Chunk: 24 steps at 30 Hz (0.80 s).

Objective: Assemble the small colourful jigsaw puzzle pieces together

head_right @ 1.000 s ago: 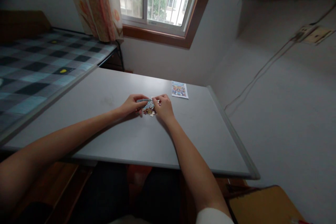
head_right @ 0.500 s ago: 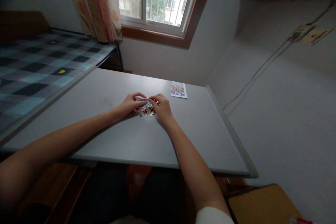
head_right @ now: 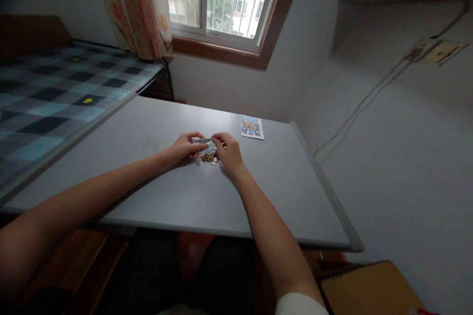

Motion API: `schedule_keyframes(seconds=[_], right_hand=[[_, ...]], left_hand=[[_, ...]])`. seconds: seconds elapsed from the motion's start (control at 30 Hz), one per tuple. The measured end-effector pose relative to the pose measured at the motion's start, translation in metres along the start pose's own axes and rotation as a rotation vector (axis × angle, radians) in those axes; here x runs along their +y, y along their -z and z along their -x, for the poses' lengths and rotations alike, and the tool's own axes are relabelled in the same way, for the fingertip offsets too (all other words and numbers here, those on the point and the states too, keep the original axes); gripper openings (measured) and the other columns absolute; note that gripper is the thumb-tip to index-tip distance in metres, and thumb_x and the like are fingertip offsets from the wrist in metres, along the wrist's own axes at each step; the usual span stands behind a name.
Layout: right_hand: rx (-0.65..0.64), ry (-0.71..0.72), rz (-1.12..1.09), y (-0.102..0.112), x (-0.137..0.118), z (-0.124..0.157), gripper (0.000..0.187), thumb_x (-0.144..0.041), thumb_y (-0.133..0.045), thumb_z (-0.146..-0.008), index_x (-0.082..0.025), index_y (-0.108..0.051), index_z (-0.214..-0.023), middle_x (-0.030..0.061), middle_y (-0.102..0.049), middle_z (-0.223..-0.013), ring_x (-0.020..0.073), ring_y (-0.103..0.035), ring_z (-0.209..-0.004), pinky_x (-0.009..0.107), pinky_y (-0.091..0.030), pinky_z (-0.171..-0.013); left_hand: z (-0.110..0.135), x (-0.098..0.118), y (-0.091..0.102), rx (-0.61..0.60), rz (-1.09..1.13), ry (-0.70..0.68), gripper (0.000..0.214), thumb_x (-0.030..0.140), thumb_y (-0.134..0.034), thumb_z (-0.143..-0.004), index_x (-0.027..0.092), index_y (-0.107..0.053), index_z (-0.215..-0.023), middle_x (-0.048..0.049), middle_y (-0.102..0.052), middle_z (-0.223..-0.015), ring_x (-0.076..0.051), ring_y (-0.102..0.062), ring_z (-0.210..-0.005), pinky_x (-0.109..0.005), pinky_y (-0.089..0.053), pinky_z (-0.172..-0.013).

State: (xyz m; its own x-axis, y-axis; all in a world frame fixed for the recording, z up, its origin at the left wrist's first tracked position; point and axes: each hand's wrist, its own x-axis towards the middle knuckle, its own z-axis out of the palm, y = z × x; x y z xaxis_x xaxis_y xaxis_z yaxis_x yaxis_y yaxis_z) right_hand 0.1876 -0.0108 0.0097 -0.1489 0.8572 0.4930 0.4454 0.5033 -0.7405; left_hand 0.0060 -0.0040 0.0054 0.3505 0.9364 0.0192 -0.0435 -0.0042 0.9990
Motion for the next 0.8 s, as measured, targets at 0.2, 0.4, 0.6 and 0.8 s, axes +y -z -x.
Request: schedule_keyframes(seconds=[0.2, 0.4, 0.6, 0.8], right_hand=[[0.017, 0.051, 0.056, 0.0026, -0.0015, -0.0001, 0.017, -0.031, -0.056, -0.088, -0.02, -0.068, -0.084, 0.0041, -0.068, -0.084, 0.0164, -0.061, -0.078, 0.029, -0.048, -0.071], [0.038, 0.096, 0.044, 0.002, 0.0009, -0.0011, 0.018, -0.033, -0.057, -0.088, -0.019, -0.067, -0.082, 0.0041, -0.067, -0.081, 0.0163, -0.061, -0.074, 0.029, -0.048, -0.067], [0.007, 0.013, -0.034, -0.0001, 0.0016, -0.0009, 0.021, -0.039, -0.059, -0.086, -0.02, -0.067, -0.084, 0.0039, -0.069, -0.081, 0.0166, -0.062, -0.073, 0.029, -0.049, -0.066], [-0.001, -0.033, -0.088, -0.0007, 0.0023, -0.0013, 0.023, -0.042, -0.061, -0.083, -0.019, -0.066, -0.084, 0.0029, -0.068, -0.078, 0.0158, -0.062, -0.072, 0.028, -0.048, -0.065]], left_hand=[[-0.0005, -0.0017, -0.0008, 0.007, 0.066, 0.018, 0.035, 0.035, -0.079, -0.072, 0.014, -0.058, -0.088, -0.0006, -0.062, -0.054, -0.007, -0.052, -0.038, -0.016, -0.034, -0.037], [-0.001, -0.0032, -0.0009, 0.036, 0.149, 0.014, 0.04, 0.041, -0.081, -0.069, 0.012, -0.06, -0.085, -0.0005, -0.062, -0.06, -0.005, -0.051, -0.04, -0.015, -0.033, -0.037], [-0.0021, -0.0049, 0.0007, 0.054, 0.146, 0.009, 0.041, 0.041, -0.082, -0.069, 0.011, -0.062, -0.088, -0.0027, -0.065, -0.065, -0.007, -0.054, -0.044, -0.017, -0.038, -0.04], [-0.0017, -0.0025, -0.0016, 0.065, 0.18, 0.012, 0.038, 0.039, -0.082, -0.07, 0.009, -0.062, -0.083, -0.0016, -0.061, -0.061, -0.004, -0.048, -0.04, -0.016, -0.032, -0.036]])
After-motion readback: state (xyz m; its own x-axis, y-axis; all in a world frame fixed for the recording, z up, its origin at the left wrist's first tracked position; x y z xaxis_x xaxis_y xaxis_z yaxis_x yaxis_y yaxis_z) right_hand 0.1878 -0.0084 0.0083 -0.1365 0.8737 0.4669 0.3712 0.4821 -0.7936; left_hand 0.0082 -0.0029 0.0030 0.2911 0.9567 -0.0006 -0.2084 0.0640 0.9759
